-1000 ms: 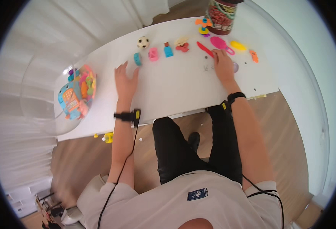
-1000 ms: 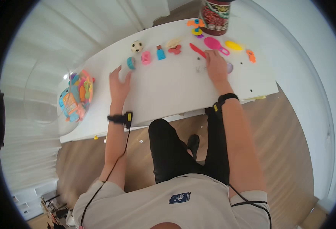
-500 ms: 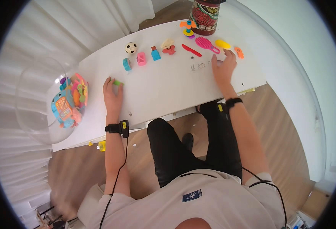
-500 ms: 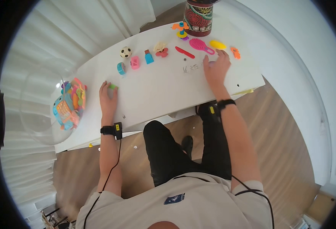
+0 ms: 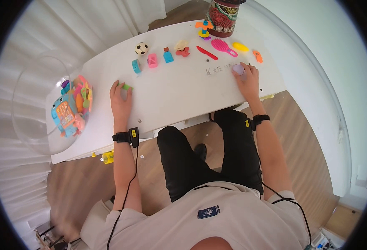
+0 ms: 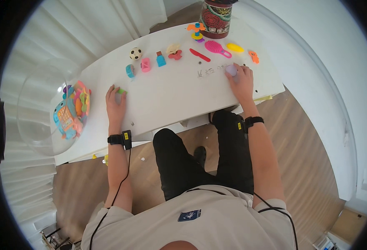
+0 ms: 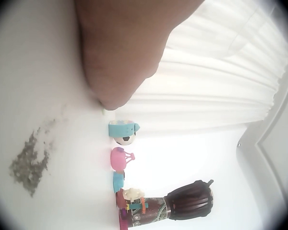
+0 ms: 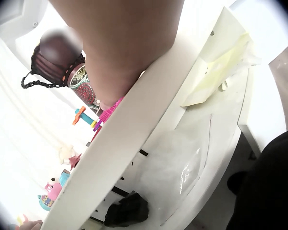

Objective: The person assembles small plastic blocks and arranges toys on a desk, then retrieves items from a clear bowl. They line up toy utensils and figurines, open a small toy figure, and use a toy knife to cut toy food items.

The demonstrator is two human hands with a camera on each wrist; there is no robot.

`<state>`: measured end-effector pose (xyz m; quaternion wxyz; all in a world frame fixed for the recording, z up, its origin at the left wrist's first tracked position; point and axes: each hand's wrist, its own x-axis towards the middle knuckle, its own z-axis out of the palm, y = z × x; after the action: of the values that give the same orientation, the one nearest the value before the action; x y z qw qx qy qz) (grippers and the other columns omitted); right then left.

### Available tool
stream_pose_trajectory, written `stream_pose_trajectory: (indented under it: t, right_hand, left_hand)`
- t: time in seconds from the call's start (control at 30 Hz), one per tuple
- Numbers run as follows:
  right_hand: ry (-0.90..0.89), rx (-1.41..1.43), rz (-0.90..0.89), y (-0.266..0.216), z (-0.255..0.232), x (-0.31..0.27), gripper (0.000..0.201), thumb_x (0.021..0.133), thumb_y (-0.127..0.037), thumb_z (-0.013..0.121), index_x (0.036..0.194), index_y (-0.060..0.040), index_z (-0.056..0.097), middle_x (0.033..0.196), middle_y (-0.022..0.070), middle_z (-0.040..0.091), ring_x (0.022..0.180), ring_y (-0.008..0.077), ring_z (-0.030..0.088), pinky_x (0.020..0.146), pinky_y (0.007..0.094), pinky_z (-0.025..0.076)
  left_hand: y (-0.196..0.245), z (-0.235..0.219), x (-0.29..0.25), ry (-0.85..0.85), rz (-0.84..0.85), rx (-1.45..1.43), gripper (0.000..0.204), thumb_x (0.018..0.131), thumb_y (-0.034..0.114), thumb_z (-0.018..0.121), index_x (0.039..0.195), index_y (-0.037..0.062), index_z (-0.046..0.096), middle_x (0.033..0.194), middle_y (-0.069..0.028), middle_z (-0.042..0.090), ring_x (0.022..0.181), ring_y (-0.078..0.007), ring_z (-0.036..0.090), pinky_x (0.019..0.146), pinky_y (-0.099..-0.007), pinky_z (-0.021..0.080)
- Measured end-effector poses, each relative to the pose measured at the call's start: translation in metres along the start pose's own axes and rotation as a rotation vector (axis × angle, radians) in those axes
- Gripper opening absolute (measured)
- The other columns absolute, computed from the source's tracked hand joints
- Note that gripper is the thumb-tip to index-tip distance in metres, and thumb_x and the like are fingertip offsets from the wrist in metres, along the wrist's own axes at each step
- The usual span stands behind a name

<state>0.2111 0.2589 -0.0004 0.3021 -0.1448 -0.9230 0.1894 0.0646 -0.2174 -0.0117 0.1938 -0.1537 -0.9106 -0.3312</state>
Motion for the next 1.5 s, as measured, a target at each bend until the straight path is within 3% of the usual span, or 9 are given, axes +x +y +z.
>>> stream_pose_trajectory:
  t: [0.07, 0.13, 0.33, 0.57, 0.63, 0.87, 1.13, 1.37, 1.5]
  right_hand:
    - [0.028, 0.023, -0.012, 0.001, -0.002, -0.001, 0.042, 0.096, -0.032, 0.073, 0.126, -0.0042, 0.069, 0.121, 0.0147, 0.063, 0.112, 0.0335, 0.06, 0.098, 0.0418, 0.051]
    - [-0.077, 0.265, 0.082, 0.002, -0.004, 0.0, 0.033, 0.102, -0.026, 0.065, 0.126, -0.0037, 0.069, 0.116, 0.0168, 0.067, 0.106, 0.0326, 0.064, 0.097, 0.041, 0.052]
    - [-0.026, 0.268, 0.29, 0.01, 0.002, -0.002, 0.034, 0.111, -0.03, 0.05, 0.126, -0.0035, 0.066, 0.107, 0.0192, 0.074, 0.099, 0.0328, 0.072, 0.088, 0.0412, 0.055]
    - [-0.055, 0.307, 0.296, 0.0, 0.0, 0.0, 0.034, 0.112, -0.032, 0.047, 0.12, -0.0043, 0.066, 0.101, 0.0209, 0.074, 0.092, 0.0395, 0.071, 0.083, 0.0452, 0.056]
    - [-0.035, 0.133, 0.193, 0.005, 0.003, 0.0, 0.033, 0.111, -0.032, 0.048, 0.117, -0.0043, 0.066, 0.098, 0.0216, 0.073, 0.091, 0.0408, 0.07, 0.082, 0.0466, 0.055]
    - [-0.046, 0.084, 0.128, 0.006, 0.004, 0.003, 0.033, 0.11, -0.031, 0.05, 0.117, -0.0038, 0.067, 0.099, 0.0216, 0.072, 0.095, 0.0401, 0.068, 0.084, 0.0477, 0.054]
    - [-0.069, 0.028, 0.12, -0.011, -0.001, 0.002, 0.065, 0.086, -0.043, 0.082, 0.127, 0.0025, 0.06, 0.106, 0.0199, 0.072, 0.101, 0.0376, 0.069, 0.091, 0.0431, 0.055]
    - [-0.123, 0.123, 0.133, -0.015, -0.008, 0.003, 0.048, 0.089, -0.036, 0.081, 0.116, -0.0012, 0.063, 0.11, 0.018, 0.071, 0.103, 0.035, 0.068, 0.091, 0.0435, 0.054]
    - [-0.035, 0.169, 0.131, -0.014, -0.009, 0.002, 0.043, 0.09, -0.035, 0.08, 0.116, -0.0032, 0.066, 0.113, 0.0178, 0.069, 0.103, 0.0344, 0.067, 0.09, 0.0422, 0.054]
  left_hand:
    - [-0.001, 0.0, 0.0, 0.0, -0.006, -0.004, 0.036, 0.096, 0.023, 0.074, 0.125, 0.0016, 0.067, 0.149, -0.0159, 0.055, 0.14, -0.0351, 0.051, 0.114, -0.0424, 0.045]
    - [-0.001, 0.0, 0.002, 0.0, -0.005, -0.007, 0.036, 0.096, 0.023, 0.074, 0.124, 0.0015, 0.067, 0.149, -0.016, 0.056, 0.139, -0.0352, 0.051, 0.114, -0.0424, 0.045]
    - [-0.001, 0.002, 0.002, 0.017, -0.002, -0.005, 0.035, 0.095, 0.022, 0.075, 0.123, 0.0012, 0.068, 0.148, -0.0166, 0.056, 0.138, -0.0352, 0.052, 0.114, -0.0425, 0.045]
    - [-0.001, 0.0, 0.0, 0.021, 0.011, -0.038, 0.035, 0.095, 0.022, 0.075, 0.123, 0.0009, 0.069, 0.146, -0.0181, 0.058, 0.139, -0.0362, 0.052, 0.116, -0.0433, 0.043]
    - [-0.001, 0.001, 0.001, 0.019, 0.023, -0.032, 0.035, 0.095, 0.022, 0.075, 0.123, 0.001, 0.069, 0.147, -0.0179, 0.058, 0.138, -0.0359, 0.052, 0.115, -0.0433, 0.043]
    - [0.002, -0.001, 0.001, 0.013, -0.001, -0.03, 0.034, 0.094, 0.02, 0.075, 0.121, 0.0008, 0.069, 0.146, -0.0184, 0.058, 0.137, -0.0364, 0.053, 0.113, -0.043, 0.046]
    - [-0.001, 0.0, 0.002, 0.009, 0.005, -0.026, 0.034, 0.094, 0.02, 0.075, 0.121, 0.001, 0.069, 0.146, -0.0185, 0.057, 0.138, -0.0361, 0.052, 0.114, -0.043, 0.045]
    - [-0.001, 0.001, 0.002, 0.011, 0.002, -0.023, 0.034, 0.094, 0.02, 0.075, 0.122, 0.0014, 0.069, 0.146, -0.0177, 0.057, 0.138, -0.0356, 0.052, 0.113, -0.0426, 0.045]
    - [0.002, 0.0, 0.001, 0.01, -0.009, -0.025, 0.034, 0.094, 0.02, 0.075, 0.122, 0.0016, 0.069, 0.146, -0.0169, 0.057, 0.137, -0.035, 0.053, 0.113, -0.0427, 0.046]
